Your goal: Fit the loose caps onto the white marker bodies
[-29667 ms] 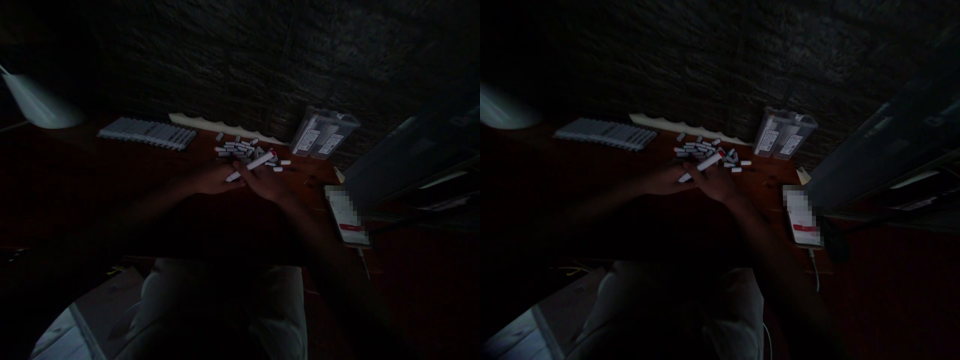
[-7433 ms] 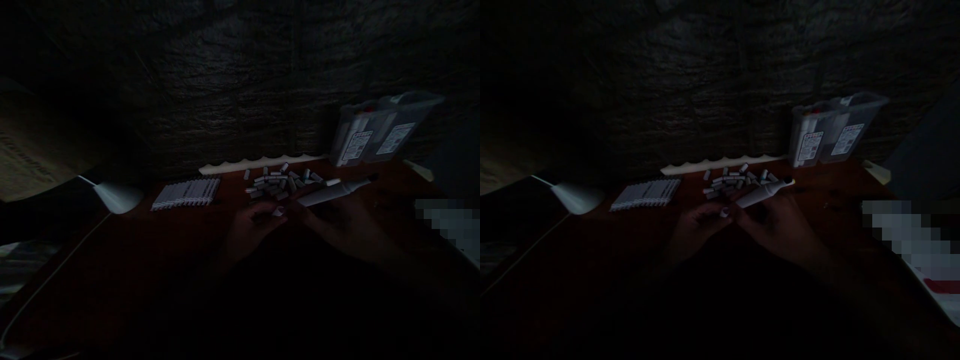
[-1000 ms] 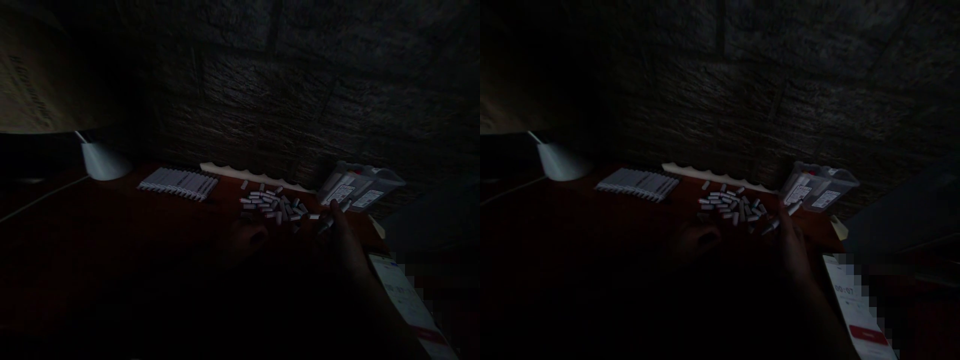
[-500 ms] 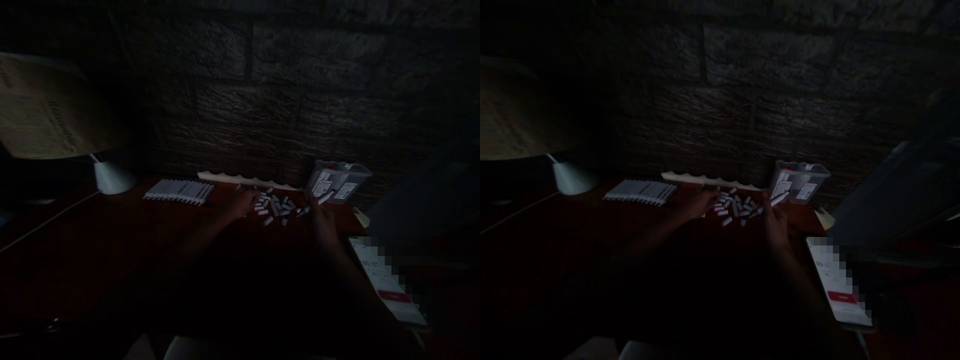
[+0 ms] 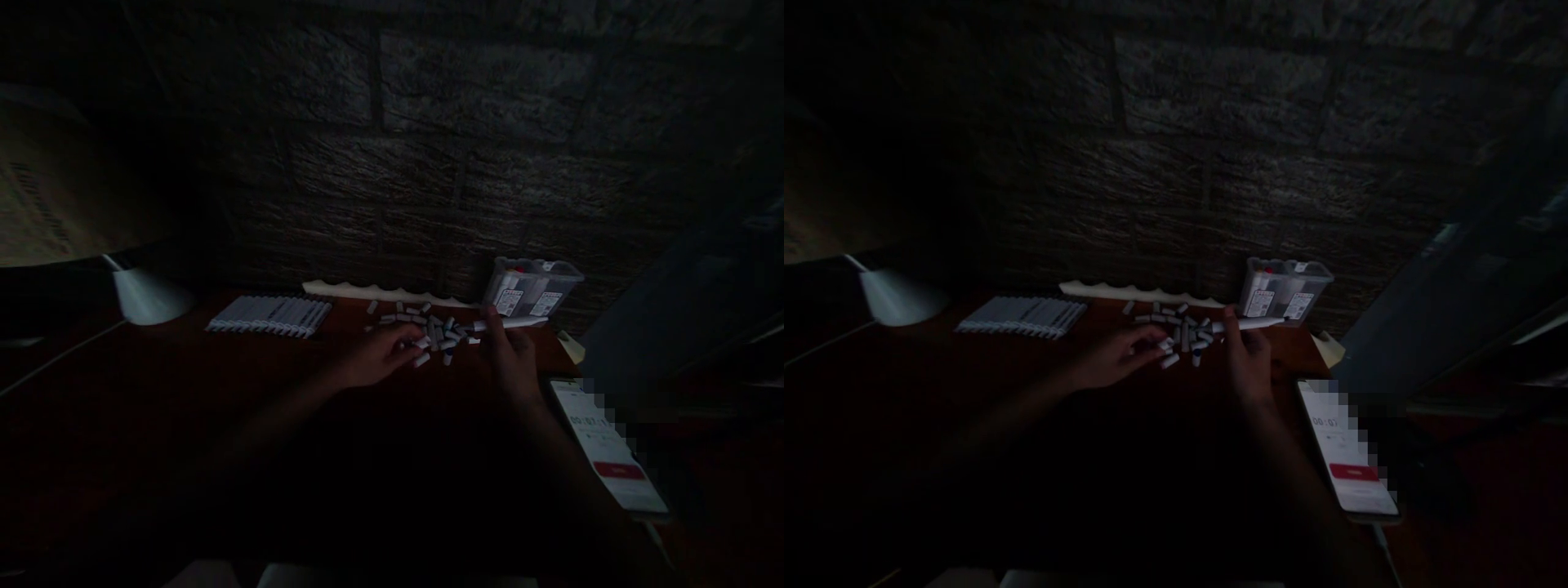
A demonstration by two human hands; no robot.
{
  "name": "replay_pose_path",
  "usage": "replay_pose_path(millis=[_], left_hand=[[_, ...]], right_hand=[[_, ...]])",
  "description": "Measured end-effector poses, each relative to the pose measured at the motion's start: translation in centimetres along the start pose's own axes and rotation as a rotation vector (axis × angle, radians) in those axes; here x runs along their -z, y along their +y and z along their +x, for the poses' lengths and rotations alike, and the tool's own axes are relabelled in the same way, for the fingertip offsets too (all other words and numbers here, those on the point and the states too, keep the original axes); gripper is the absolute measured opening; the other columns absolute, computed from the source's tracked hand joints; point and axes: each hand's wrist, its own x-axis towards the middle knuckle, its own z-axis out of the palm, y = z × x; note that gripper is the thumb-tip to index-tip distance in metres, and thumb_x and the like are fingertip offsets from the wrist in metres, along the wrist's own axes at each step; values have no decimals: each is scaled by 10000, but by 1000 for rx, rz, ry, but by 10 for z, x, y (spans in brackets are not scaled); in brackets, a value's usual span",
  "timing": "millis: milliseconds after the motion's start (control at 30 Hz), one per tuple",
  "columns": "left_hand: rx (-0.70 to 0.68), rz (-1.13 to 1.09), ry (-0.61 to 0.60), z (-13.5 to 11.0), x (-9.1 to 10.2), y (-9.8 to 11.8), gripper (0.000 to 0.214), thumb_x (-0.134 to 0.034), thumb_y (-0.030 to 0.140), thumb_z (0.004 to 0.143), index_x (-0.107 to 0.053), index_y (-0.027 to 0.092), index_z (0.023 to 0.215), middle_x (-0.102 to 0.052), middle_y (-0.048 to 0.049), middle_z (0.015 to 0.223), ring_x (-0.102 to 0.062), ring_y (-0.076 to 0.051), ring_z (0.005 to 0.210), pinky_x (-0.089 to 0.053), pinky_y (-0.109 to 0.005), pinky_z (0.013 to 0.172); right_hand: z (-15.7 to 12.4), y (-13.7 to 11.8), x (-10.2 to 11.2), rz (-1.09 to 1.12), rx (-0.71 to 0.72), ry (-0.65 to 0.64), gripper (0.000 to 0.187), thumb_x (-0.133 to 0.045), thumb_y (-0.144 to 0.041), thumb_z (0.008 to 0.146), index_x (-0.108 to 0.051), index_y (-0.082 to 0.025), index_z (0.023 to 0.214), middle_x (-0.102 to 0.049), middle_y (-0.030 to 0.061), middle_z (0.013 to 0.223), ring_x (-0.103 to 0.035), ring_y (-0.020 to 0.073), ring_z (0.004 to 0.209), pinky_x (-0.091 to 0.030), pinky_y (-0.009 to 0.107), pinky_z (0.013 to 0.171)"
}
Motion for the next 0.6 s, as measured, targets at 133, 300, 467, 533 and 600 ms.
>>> replay_pose_path(millis=[133, 300, 467, 533, 600], left_hand=[[63, -196, 120, -30, -21, 0, 251, -564, 312, 911, -635, 164, 1102, -694, -72, 1106, -636, -173, 1025, -482, -329, 949], [99, -305, 166, -34, -27, 2, 211, -568, 293, 907, -653, 163, 1050, -706, -57, 1044, -647, -170, 954, -501, -308, 896], [108, -388, 208, -33, -31, 1, 186, -611, 268, 880, -656, 162, 1026, -705, -53, 1039, -649, -176, 945, -497, -283, 875], [108, -389, 216, -34, -33, 0, 183, -616, 276, 882, -658, 171, 1026, -705, -47, 1046, -648, -176, 950, -492, -284, 885], [108, -384, 216, -35, -34, 0, 185, -620, 287, 883, -661, 178, 1027, -705, -41, 1052, -647, -176, 958, -485, -287, 897]], right_hand=[[-14, -4, -10, -125, 45, -124, 428, -664, -563, 770, -656, -150, 656, -653, 20, 642, -559, 123, 596, -404, 247, 576], [-26, -2, -21, -238, 105, -243, 358, -673, -496, 791, -688, -149, 705, -708, 35, 717, -630, 165, 691, -467, 276, 659], [-26, 2, -19, -250, 123, -303, 334, -688, -482, 785, -697, -155, 719, -731, 37, 745, -658, 173, 708, -489, 280, 679], [-26, 0, -16, -264, 117, -269, 334, -692, -481, 784, -694, -153, 722, -729, 37, 735, -659, 171, 695, -494, 274, 660], [-26, -2, -13, -281, 131, -203, 341, -680, -485, 795, -688, -152, 720, -727, 42, 732, -658, 173, 685, -500, 274, 637]])
